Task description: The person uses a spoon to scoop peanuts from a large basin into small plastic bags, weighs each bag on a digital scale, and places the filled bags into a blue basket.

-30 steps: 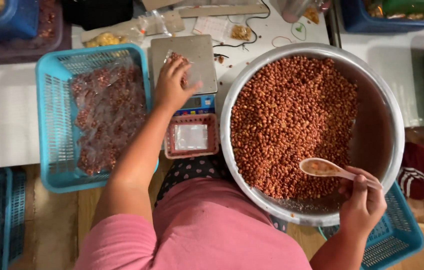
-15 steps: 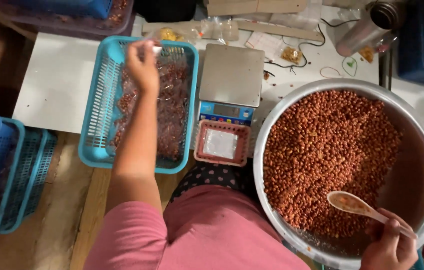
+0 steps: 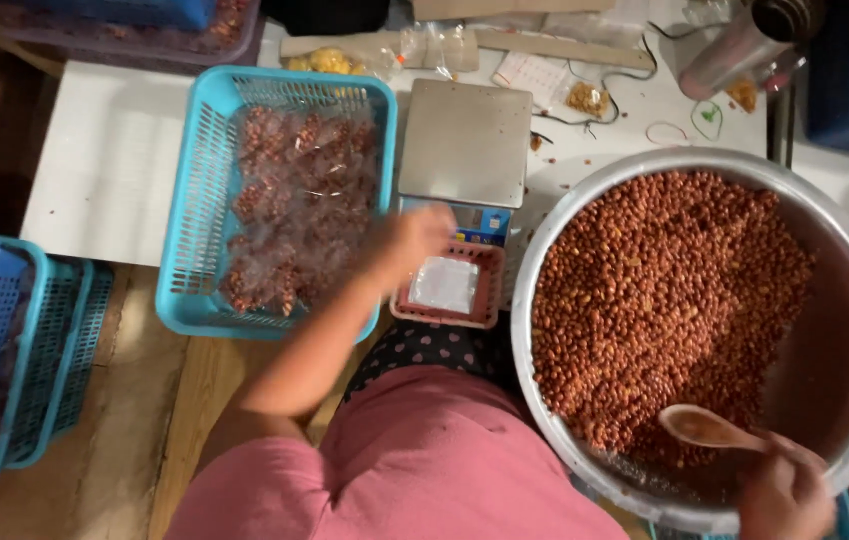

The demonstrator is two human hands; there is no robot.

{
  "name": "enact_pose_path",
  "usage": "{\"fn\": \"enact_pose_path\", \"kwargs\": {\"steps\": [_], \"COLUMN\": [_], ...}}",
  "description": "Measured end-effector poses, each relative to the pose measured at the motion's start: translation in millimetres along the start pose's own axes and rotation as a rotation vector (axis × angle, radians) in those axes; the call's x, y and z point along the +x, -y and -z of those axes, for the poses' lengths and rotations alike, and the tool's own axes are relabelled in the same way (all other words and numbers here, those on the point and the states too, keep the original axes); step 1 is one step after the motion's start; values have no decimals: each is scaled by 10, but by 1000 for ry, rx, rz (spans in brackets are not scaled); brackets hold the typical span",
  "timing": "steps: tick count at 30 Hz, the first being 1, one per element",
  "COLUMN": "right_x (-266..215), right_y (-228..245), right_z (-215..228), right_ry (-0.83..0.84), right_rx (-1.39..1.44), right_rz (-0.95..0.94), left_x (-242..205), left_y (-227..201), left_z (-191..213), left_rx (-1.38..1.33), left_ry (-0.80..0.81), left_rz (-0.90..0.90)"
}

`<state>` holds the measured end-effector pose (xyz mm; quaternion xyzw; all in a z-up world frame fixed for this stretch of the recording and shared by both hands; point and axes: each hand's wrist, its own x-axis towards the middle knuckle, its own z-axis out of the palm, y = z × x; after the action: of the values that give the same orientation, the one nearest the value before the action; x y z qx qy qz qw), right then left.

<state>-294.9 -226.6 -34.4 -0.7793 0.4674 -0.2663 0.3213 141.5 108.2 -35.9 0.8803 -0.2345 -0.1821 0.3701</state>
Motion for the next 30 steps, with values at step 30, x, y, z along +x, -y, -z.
{"fn": "enact_pose_path", "kwargs": {"steps": [30], "right_x": [137], "right_y": [1454], "right_z": [-270], "right_ry": [30], "right_rx": [410], "right_rz": [37], "left_x": [-708], "left_y": [-1304], "left_z": [-1173], "left_rx": [-957], "left_ry": [431], "left_rz": [-321]}}
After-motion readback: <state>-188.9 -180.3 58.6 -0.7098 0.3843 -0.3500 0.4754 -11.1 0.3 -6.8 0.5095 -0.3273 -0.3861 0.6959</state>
